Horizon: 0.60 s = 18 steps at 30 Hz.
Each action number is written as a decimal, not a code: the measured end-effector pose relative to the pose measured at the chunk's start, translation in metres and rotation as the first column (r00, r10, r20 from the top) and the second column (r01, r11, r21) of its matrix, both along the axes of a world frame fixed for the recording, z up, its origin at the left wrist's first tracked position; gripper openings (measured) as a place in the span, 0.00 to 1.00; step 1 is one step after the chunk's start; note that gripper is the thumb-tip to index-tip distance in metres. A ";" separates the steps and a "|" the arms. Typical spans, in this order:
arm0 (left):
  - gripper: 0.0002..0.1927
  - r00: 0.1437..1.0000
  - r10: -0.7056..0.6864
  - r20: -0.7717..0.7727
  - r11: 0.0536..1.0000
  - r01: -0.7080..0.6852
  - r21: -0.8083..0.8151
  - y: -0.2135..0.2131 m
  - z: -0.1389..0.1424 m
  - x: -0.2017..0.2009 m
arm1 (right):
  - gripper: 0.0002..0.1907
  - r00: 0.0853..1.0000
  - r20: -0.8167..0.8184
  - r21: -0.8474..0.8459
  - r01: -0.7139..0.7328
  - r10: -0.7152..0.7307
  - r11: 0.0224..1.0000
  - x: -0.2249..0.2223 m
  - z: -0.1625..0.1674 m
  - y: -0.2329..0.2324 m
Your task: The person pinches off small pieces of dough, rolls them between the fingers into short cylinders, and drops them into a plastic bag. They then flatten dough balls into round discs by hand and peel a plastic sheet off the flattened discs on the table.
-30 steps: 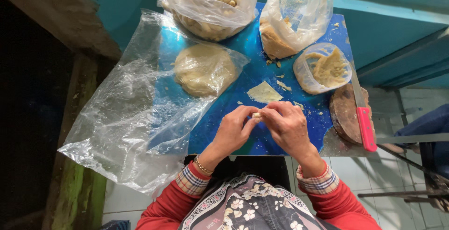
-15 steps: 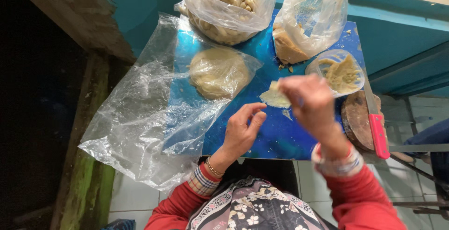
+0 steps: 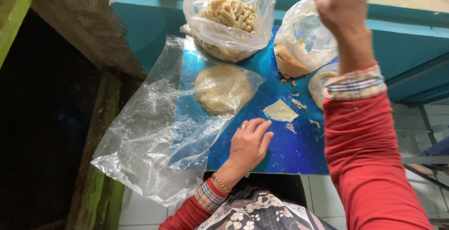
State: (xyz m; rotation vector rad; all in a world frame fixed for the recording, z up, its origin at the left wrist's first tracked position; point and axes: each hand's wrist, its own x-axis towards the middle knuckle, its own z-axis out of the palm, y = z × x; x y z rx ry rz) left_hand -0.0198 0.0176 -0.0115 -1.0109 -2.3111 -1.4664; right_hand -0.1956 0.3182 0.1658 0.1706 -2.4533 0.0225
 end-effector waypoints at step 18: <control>0.28 0.984 -0.035 -0.173 0.883 -0.051 -0.467 0.030 -0.017 -0.016 | 0.17 0.645 0.632 0.137 0.453 -0.430 0.881 0.006 -0.064 -0.011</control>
